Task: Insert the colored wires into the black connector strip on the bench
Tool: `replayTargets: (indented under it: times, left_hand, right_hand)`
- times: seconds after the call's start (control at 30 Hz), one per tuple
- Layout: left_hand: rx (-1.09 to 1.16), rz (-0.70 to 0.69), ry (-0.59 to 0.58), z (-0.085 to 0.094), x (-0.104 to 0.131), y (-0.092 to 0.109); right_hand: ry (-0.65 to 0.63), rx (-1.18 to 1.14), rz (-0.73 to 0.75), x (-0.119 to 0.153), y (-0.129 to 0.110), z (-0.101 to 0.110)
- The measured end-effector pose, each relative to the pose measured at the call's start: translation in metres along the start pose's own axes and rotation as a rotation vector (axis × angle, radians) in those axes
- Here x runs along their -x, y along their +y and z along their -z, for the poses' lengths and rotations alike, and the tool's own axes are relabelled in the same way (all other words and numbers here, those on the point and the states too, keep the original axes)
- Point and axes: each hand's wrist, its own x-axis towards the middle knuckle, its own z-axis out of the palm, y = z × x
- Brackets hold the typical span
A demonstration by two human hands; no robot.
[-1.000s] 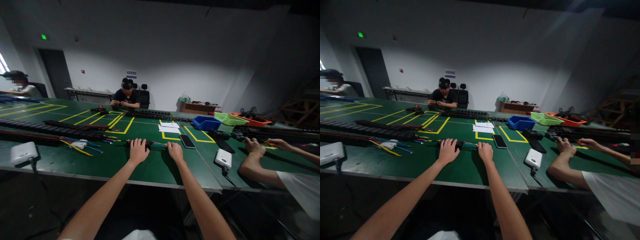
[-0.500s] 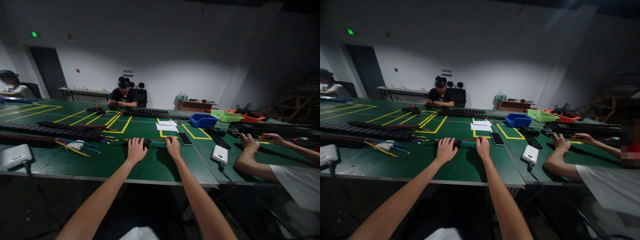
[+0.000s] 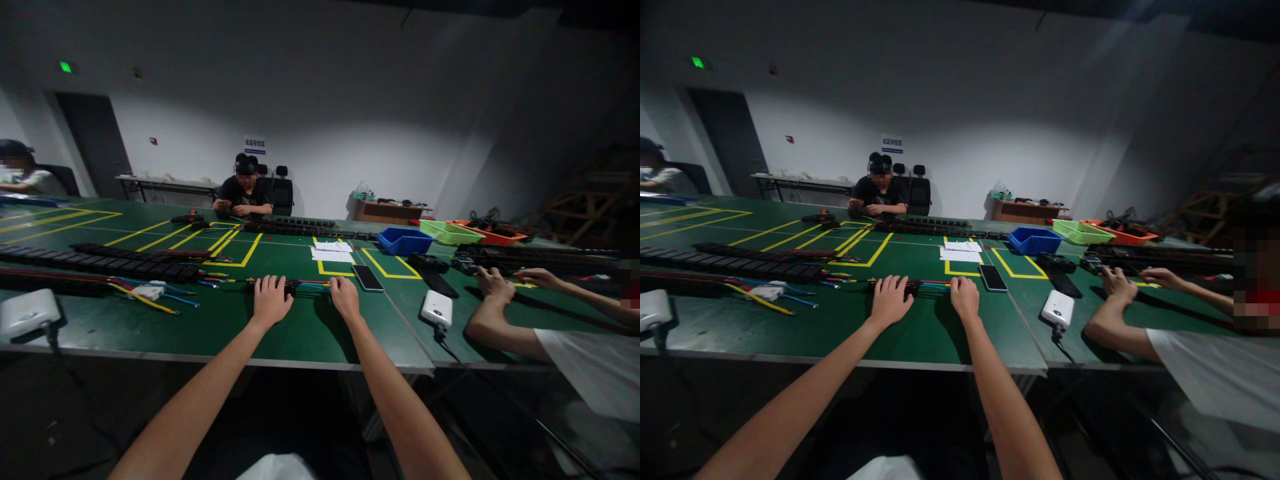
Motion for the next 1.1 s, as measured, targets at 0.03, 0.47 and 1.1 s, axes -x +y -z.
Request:
replayTargets:
  times: [0.03,0.47,1.1]
  left_hand:
    - [-0.004,0.0,0.007,-0.0006,0.0001,0.0001]
    - [0.013,-0.005,-0.005,0.0016,0.0002,0.0002]
    - [0.015,0.007,0.002,-0.0015,0.0,0.0001]
  right_hand:
    - [0.015,-0.04,0.004,-0.0005,0.0001,-0.0005]
    - [0.049,-0.067,0.119,-0.0005,-0.0013,-0.0007]
    - [0.124,-0.261,0.272,0.0013,-0.0078,0.0057]
